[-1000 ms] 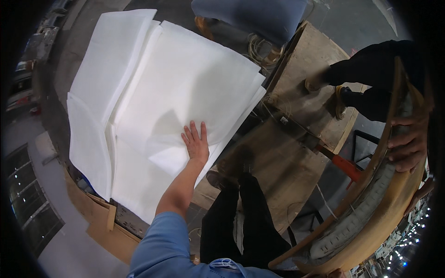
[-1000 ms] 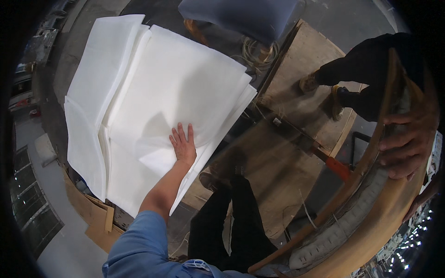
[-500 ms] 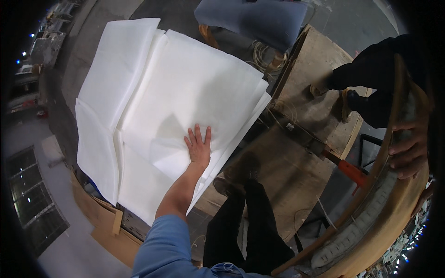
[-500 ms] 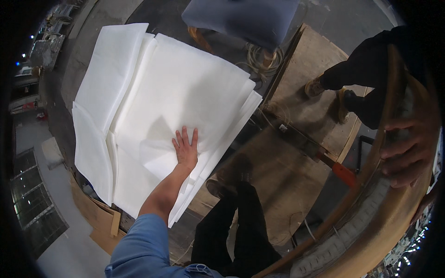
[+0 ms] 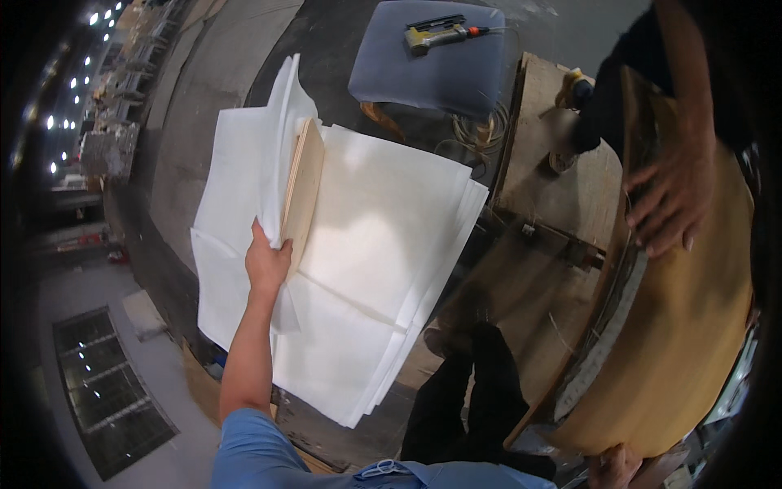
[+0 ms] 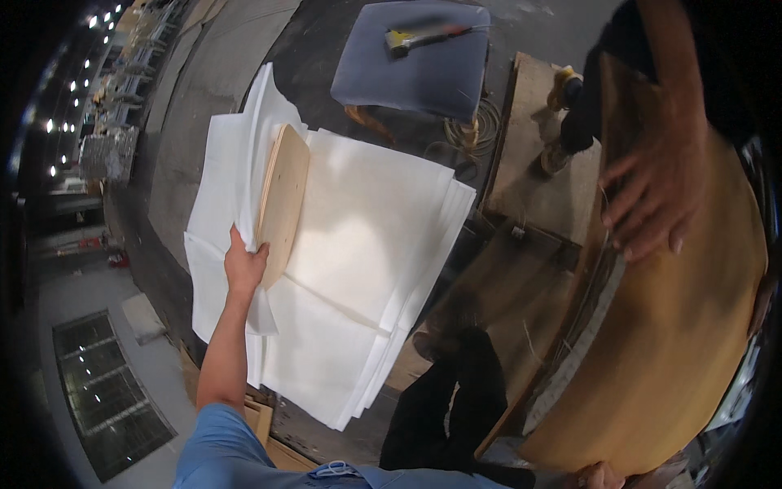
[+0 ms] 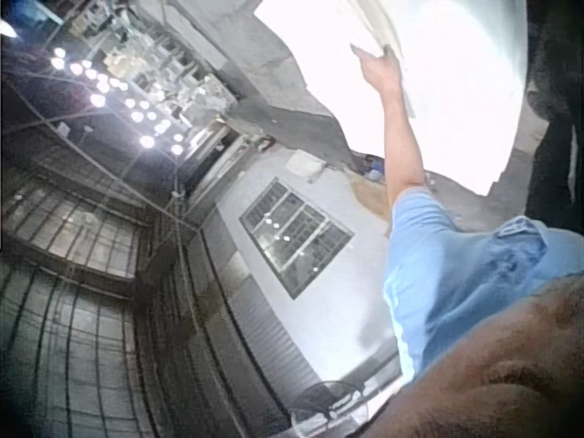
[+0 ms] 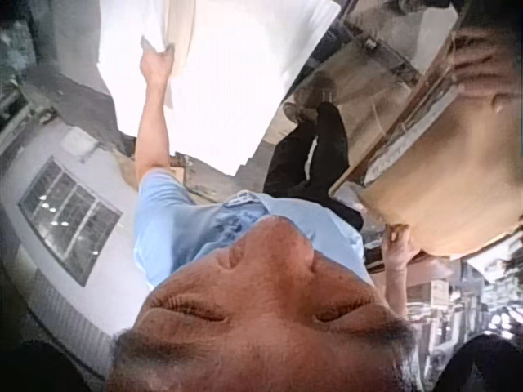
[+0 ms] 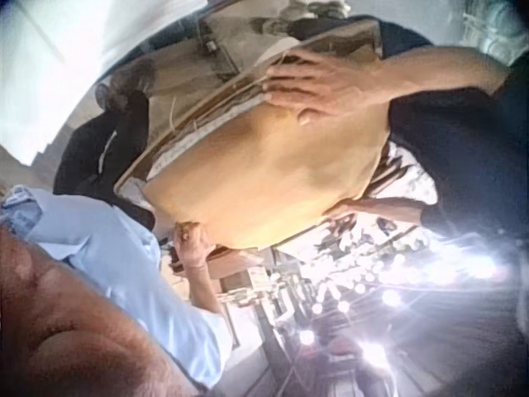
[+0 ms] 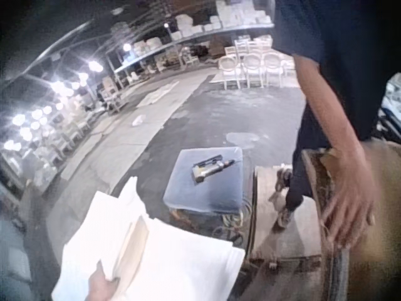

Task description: The person places a white foam sheet over a wooden chair seat base and uses a pneumatic staple gun to attach the foam to the underside. A coworker assists by holding the seat and applying glue. The person then flips the seat and places a brown leather cover over it.

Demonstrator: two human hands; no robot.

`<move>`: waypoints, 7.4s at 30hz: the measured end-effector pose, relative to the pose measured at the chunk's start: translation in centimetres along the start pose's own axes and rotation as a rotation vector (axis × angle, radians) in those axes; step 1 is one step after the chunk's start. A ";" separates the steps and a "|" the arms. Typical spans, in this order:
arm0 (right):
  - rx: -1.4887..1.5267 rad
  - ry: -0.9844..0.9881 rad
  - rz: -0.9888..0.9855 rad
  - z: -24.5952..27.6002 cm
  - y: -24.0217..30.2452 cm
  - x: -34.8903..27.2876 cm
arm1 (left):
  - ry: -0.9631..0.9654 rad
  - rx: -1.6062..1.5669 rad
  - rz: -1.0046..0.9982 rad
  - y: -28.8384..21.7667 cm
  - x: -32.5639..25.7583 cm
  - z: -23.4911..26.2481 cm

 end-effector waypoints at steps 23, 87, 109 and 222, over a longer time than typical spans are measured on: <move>0.356 -0.387 0.097 1.5 1.3 1.5 | 0.207 -0.474 -0.143 2.5 -18.3 54.3; 1.376 -0.814 -0.105 20.7 -26.2 -11.6 | 0.995 -1.669 -0.246 -33.6 -45.4 17.9; 1.446 -0.632 -0.478 12.5 -30.1 -17.9 | 1.356 -1.913 -0.111 -34.1 -48.5 9.3; 0.106 -0.798 -0.680 14.1 -32.4 -9.2 | -0.065 -0.194 -0.213 -41.6 -44.2 3.0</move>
Point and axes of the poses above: each hand's wrist, its own x-axis towards the middle knuckle, its own z-axis out of the back of the hand, y = z × x, the point moved 5 cm from there along x, towards the middle knuckle, and after that the axes turned 13 degrees about z, right-handed, at the moved point
